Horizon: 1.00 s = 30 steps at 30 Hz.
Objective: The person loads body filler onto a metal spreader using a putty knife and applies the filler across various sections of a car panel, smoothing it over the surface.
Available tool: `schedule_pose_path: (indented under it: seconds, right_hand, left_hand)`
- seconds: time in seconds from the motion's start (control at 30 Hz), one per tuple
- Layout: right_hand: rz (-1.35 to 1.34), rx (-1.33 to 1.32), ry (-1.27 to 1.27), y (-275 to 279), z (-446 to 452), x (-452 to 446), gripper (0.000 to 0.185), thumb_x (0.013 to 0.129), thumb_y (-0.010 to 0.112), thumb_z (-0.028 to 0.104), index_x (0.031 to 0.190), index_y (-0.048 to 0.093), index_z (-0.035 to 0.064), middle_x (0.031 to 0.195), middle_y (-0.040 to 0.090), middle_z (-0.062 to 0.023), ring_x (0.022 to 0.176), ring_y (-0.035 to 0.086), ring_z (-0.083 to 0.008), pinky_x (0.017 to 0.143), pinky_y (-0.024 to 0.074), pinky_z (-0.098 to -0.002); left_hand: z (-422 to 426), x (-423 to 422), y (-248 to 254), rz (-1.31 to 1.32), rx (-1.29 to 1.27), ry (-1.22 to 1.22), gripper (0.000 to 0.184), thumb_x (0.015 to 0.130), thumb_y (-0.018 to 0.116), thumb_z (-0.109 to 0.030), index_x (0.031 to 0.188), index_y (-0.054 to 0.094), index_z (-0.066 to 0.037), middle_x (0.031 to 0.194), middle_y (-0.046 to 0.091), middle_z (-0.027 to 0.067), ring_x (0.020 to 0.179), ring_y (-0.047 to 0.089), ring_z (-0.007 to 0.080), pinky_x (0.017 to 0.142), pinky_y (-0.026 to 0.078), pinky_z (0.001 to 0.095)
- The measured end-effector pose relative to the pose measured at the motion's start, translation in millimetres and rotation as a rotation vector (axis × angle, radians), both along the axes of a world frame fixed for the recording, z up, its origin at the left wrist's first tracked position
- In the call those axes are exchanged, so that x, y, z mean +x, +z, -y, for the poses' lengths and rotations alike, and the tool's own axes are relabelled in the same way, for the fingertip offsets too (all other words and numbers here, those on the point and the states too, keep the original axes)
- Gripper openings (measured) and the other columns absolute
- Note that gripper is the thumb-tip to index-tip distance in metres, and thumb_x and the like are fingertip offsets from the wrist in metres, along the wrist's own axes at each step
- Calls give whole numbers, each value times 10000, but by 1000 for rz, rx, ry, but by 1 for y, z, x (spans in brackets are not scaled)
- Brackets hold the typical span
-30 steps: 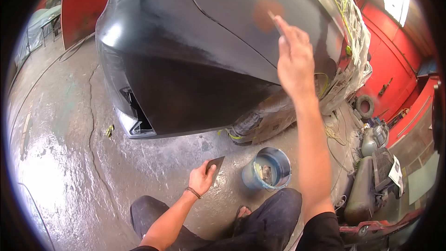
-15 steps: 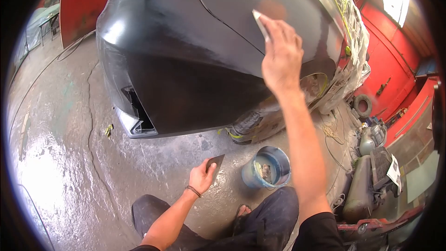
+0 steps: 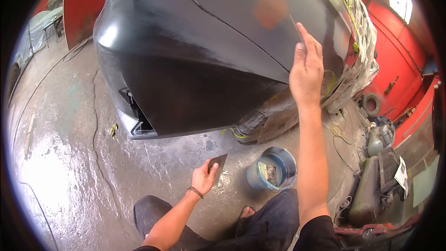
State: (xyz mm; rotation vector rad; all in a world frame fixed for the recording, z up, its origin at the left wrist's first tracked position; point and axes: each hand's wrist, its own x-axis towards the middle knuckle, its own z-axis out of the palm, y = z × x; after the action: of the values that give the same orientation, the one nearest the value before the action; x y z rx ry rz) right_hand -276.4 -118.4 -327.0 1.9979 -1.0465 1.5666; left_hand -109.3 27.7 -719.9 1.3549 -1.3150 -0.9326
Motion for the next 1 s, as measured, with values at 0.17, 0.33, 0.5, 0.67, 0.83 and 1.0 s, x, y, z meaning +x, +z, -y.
schedule_pose_path:
  seconds: [0.17, 0.33, 0.5, 0.67, 0.83, 1.0]
  right_hand:
    - [45, -63, -126, -5, 16, 14, 439, 1179, 527, 200, 1562, 643, 22, 1559, 632, -192, 1378, 623, -384, 1209, 482, -471]
    - [277, 181, -215, 9, 0, 64, 459, 1185, 490, 234, 1551, 635, -2, 1525, 634, -222, 1356, 620, -437, 1187, 493, -528]
    - [228, 152, -287, -13, -17, 148, 500, 1113, 635, 190, 1557, 593, -35, 1501, 600, -219, 1341, 592, -454, 1120, 529, -554]
    - [-5, 122, -193, -30, -49, 142, 505, 1085, 672, 165, 1555, 597, -4, 1495, 611, -200, 1339, 602, -429, 1086, 536, -583]
    - [225, 232, -201, -8, -21, 47, 437, 1182, 538, 248, 1559, 657, 60, 1471, 684, -203, 1360, 669, -378, 1188, 498, -452]
    - [771, 628, 130, 13, 11, 1, 438, 1178, 509, 322, 1545, 632, 117, 1436, 694, -84, 1268, 671, -241, 1018, 572, -470]
  left_hand:
    - [2, -10, -2, -3, -7, -6, 495, 1148, 666, -432, 1332, 714, 25, 986, 791, 278, 917, 821, 358, 820, 608, 425]
    - [0, -12, -8, 31, 24, -19, 479, 1146, 667, -418, 1349, 708, 14, 997, 791, 276, 919, 815, 389, 824, 608, 429]
    - [-3, -2, -3, 20, -24, -20, 444, 1149, 626, -439, 1386, 717, -74, 915, 763, 271, 888, 766, 481, 784, 590, 516]
    - [-4, 3, -6, -37, -84, -11, 426, 1155, 624, -426, 1386, 716, -79, 928, 767, 265, 890, 769, 475, 786, 590, 506]
    - [-7, 7, -4, 2, -38, -12, 428, 1157, 624, -422, 1382, 715, -70, 975, 778, 262, 947, 773, 483, 809, 593, 480]
    - [-7, 7, -11, -30, -50, -16, 455, 1156, 621, -441, 1373, 713, -52, 986, 775, 278, 963, 772, 490, 812, 594, 483]
